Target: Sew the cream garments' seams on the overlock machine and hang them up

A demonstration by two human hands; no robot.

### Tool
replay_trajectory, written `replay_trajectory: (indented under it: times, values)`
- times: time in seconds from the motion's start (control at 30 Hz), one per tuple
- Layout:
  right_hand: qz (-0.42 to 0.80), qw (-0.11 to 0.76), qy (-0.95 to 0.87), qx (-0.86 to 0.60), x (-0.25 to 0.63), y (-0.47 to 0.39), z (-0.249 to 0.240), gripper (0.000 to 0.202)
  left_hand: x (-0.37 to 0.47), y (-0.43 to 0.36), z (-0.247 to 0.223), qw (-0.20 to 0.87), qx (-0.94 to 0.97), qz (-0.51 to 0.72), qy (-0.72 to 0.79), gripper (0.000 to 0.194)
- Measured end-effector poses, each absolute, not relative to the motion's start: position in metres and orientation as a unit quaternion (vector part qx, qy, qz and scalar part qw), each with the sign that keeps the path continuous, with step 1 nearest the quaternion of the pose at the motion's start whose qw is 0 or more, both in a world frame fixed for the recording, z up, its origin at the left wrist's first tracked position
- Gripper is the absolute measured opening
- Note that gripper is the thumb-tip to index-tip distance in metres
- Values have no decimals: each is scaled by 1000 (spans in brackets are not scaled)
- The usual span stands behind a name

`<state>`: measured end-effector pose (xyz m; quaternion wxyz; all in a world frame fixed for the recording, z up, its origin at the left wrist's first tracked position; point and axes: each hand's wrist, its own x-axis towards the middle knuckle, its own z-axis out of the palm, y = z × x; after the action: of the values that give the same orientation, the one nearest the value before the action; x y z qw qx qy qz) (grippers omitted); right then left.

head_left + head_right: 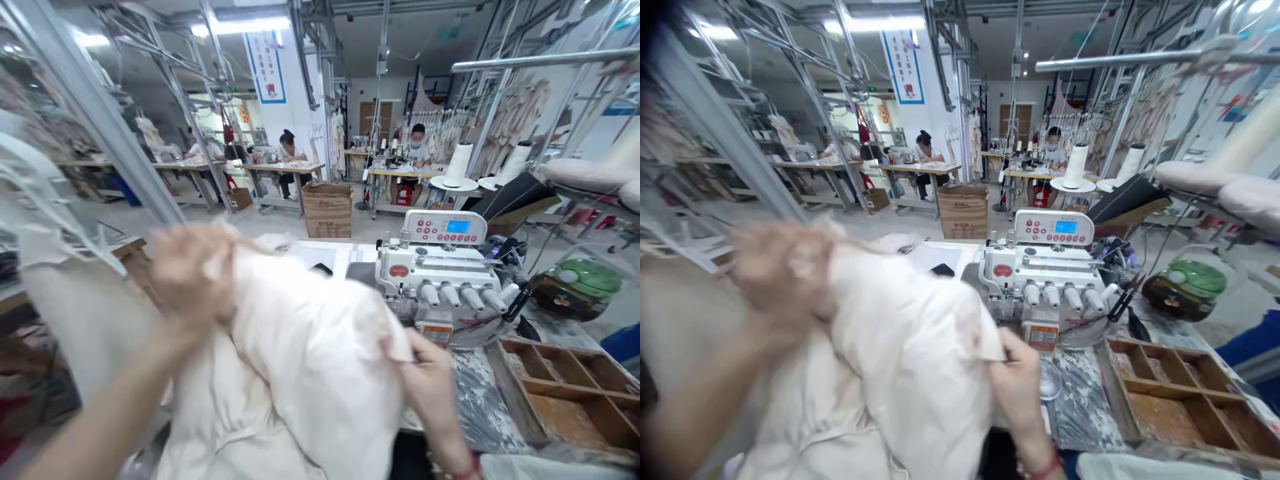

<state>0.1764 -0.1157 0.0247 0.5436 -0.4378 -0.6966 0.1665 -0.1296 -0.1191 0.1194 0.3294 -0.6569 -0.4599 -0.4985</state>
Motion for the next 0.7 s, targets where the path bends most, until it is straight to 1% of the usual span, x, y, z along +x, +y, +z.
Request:
replay_trajectory:
  times: [0.03,0.1,0.13,0.2,0.27,0.33,0.43,0.5,0.57,0.63,0.7]
  values:
    - [155,539,-706,-432,164,-115,21,43,-107,-123,91,338,-687,-494,-412,9]
    - [126,542,-705,-439,149,-113,13,47,-57,-130,36,299,-755,-457,-362,21]
    - [115,546,-697,-451,147,-113,9,45,-36,-131,14,280,-771,-447,-358,25]
    - [110,554,-656,-501,156,-113,1,42,-6,-127,-14,218,-776,-423,-413,30]
    - [152,556,-590,-566,170,-117,-9,40,3,-118,-23,167,-763,-421,-462,34]
    - [244,548,-538,-592,179,-123,-22,42,-2,-107,-23,121,-773,-432,-449,33]
    - [403,527,-509,-548,173,-130,-48,43,-14,-100,-22,61,-826,-423,-367,36]
    - [509,491,-482,-517,162,-130,-63,54,-16,-100,-22,52,-841,-389,-373,42]
    - [581,454,-452,-502,155,-128,-70,56,-15,-102,-22,69,-839,-352,-409,47]
    - [574,441,-469,-506,154,-128,-71,52,-13,-103,-21,88,-836,-330,-430,46]
    - [459,464,-553,-518,159,-131,-68,51,-13,-104,-20,90,-838,-321,-432,46]
